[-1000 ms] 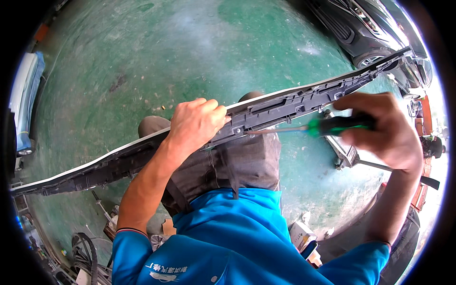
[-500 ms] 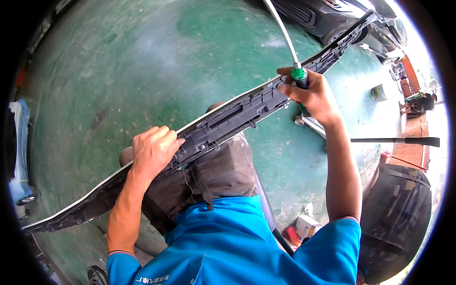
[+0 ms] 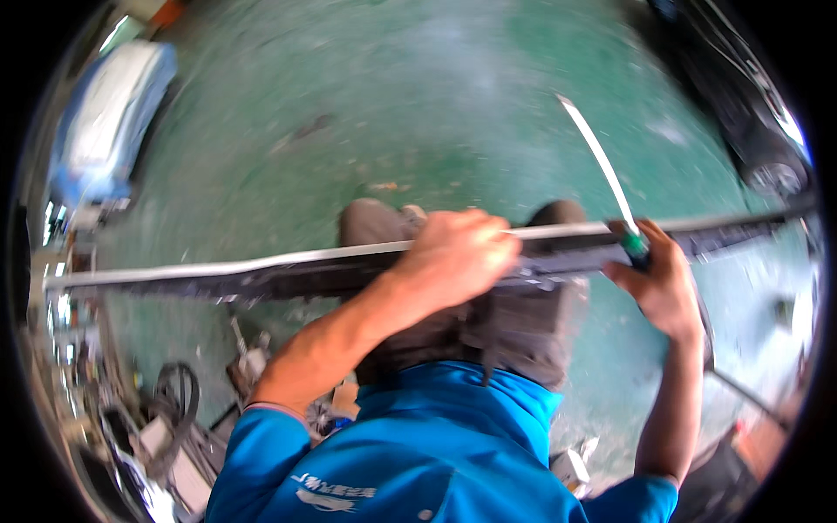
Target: The person sits on the floor of a garage and uses a screwdriver to tighten screws on the backside of a detached car bumper. They systematically move along the length of the bumper, securing fasteners at various points.
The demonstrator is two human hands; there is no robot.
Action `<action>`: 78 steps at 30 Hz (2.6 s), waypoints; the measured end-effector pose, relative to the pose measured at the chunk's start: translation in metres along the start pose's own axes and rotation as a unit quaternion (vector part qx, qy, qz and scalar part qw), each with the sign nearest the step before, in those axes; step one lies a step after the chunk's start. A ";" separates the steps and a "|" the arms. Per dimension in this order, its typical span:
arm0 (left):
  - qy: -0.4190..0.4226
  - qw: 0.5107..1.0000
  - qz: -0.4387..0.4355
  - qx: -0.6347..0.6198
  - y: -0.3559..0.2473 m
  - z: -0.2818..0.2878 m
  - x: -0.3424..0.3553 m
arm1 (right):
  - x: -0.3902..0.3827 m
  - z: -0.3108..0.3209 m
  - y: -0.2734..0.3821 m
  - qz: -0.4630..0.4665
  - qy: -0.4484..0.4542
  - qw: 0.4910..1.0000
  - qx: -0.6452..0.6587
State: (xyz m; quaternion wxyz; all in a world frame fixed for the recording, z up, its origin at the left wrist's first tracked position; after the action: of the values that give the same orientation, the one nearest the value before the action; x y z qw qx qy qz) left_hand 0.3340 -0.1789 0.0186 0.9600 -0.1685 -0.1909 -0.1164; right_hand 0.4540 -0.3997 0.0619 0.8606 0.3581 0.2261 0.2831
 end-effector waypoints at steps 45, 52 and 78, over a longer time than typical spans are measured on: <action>-0.252 0.434 0.574 -0.647 0.104 0.132 -0.289 | 0.027 -0.052 -0.062 0.074 -0.094 0.986 0.118; -0.284 0.398 0.494 -0.719 0.086 0.100 -0.311 | 0.023 -0.051 -0.065 0.059 -0.083 0.989 0.111; -0.371 0.524 0.587 -0.493 0.120 0.079 -0.353 | 0.022 -0.052 -0.067 0.096 -0.078 0.986 0.115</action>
State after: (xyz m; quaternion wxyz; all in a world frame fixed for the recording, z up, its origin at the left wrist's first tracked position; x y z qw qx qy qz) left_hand 0.0250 0.0162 -0.0892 0.4177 -0.7170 -0.2996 0.4708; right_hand 0.4610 -0.3987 -0.0251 0.7971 0.4958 0.1542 0.3082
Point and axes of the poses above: each hand's wrist, its own x-axis towards the middle knuckle, its own z-axis out of the back of the hand, y = z × x, the point moved 5 cm from there along x, towards the middle knuckle, and after that the axes turned 6 degrees about z, right-handed, at the moved point
